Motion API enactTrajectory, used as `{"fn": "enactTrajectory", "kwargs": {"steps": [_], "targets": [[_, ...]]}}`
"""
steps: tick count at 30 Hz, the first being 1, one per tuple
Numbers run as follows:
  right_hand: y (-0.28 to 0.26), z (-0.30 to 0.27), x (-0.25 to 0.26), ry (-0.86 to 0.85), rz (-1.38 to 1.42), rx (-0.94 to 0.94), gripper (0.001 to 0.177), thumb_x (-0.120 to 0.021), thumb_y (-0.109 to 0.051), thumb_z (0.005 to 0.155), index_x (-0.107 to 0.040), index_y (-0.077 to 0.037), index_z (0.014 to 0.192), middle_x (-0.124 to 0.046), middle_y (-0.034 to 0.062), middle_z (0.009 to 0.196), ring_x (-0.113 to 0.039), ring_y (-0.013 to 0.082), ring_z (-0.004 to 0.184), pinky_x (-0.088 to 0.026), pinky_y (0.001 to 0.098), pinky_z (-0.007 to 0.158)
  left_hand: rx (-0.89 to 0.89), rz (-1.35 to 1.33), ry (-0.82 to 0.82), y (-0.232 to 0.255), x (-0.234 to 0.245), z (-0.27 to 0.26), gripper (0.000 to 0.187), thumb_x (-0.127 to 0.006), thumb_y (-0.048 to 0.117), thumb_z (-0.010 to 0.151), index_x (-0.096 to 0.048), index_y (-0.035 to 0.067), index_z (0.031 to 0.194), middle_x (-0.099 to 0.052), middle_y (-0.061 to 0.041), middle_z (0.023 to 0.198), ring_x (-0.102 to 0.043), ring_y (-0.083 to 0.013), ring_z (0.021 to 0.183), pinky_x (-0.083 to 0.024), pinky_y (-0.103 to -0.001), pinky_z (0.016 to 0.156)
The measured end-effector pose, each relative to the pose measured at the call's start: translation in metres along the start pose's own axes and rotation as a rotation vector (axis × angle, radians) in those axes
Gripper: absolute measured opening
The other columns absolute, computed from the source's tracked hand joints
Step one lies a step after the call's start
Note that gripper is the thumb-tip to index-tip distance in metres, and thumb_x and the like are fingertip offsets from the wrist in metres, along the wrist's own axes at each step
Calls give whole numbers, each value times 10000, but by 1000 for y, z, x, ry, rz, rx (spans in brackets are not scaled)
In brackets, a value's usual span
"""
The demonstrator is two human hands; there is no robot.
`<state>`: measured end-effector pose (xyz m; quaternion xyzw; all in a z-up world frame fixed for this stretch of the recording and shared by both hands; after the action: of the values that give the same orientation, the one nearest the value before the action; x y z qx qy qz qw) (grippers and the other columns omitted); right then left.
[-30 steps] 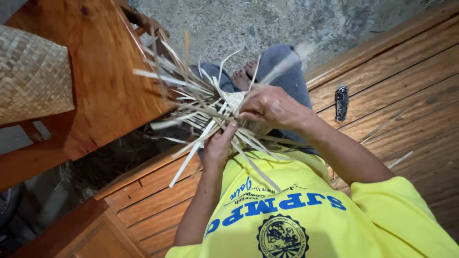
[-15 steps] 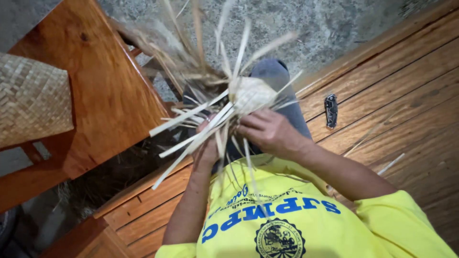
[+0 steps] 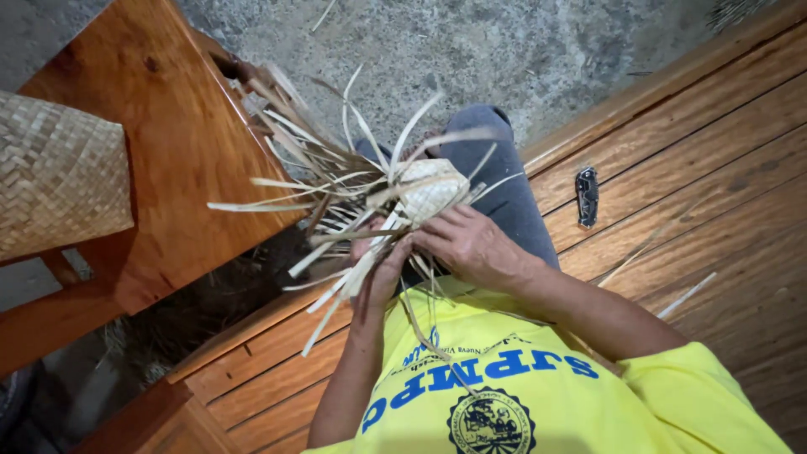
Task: Weaving thin strips of material to form a basket structure
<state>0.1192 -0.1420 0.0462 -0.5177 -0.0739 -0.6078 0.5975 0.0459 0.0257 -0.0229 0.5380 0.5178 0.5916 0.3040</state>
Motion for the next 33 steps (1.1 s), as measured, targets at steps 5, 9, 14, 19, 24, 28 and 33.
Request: {"fn": "enactTrajectory", "kwargs": {"steps": [5, 9, 14, 19, 24, 28, 33], "targets": [[4, 11, -12, 5, -121, -15, 238, -479, -186, 1062, -672, -49, 1093, -611, 102, 925, -598, 289, 785, -469, 391, 684, 74, 319, 95, -10, 3, -7, 309, -903, 300, 759, -744, 116, 950, -767, -106, 824, -761, -251, 790, -597, -398, 650], [11, 9, -12, -46, -106, 10, 252, -521, -252, 1046, -655, -71, 1159, -590, 89, 915, -596, 282, 790, -489, 380, 700, -48, 345, 191, 24, 5, -11, 97, -834, 179, 762, -747, 137, 757, -737, -59, 706, -737, -261, 710, -593, -370, 648], [7, 33, 20, -386, 230, -190, 273, -486, -309, 1014, -610, -97, 1134, -595, 126, 1016, -614, 383, 912, -507, 447, 750, -630, 419, 355, 13, -13, -19, 56, -759, 202, 891, -728, 221, 934, -675, 14, 727, -700, -203, 746, -545, -387, 904], [38, -1, 1, -488, 195, -265, 231, -677, -196, 912, -622, -71, 1098, -627, 164, 1112, -660, 410, 997, -556, 476, 807, -592, 469, 342, 12, -25, -12, 128, -710, 254, 930, -754, 235, 1049, -649, -35, 856, -664, -245, 823, -553, -387, 822], [76, -39, -19, -375, 246, -272, 234, -772, -177, 837, -650, -74, 1008, -652, 177, 1027, -679, 437, 1005, -582, 512, 832, -528, 390, 266, 5, -35, -4, 255, -712, 119, 844, -741, 170, 1093, -637, -85, 766, -662, -307, 743, -565, -425, 746], [83, -50, -17, -270, 435, -291, 169, -751, -182, 889, -686, -63, 990, -635, 162, 1097, -636, 401, 1106, -530, 462, 957, -431, 511, 378, -27, -52, 2, 281, -716, 336, 878, -732, 318, 1159, -711, -2, 813, -716, -205, 731, -591, -311, 720], [50, -21, -7, -250, 293, -331, 164, -784, -119, 856, -653, -51, 928, -587, 217, 1146, -607, 458, 1105, -521, 534, 931, -341, 264, 17, 44, 5, 21, 96, -757, 140, 798, -748, 75, 867, -669, -171, 605, -663, -432, 622, -547, -493, 598]]}}
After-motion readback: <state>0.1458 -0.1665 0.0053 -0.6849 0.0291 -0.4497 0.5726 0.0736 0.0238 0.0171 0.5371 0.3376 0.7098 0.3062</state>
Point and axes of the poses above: each hand's wrist, its own z-axis towards the middle knuckle, its own x-axis out of the back of the hand, y = z × x, the point moved 2 cm from there along z, towards the middle knuckle
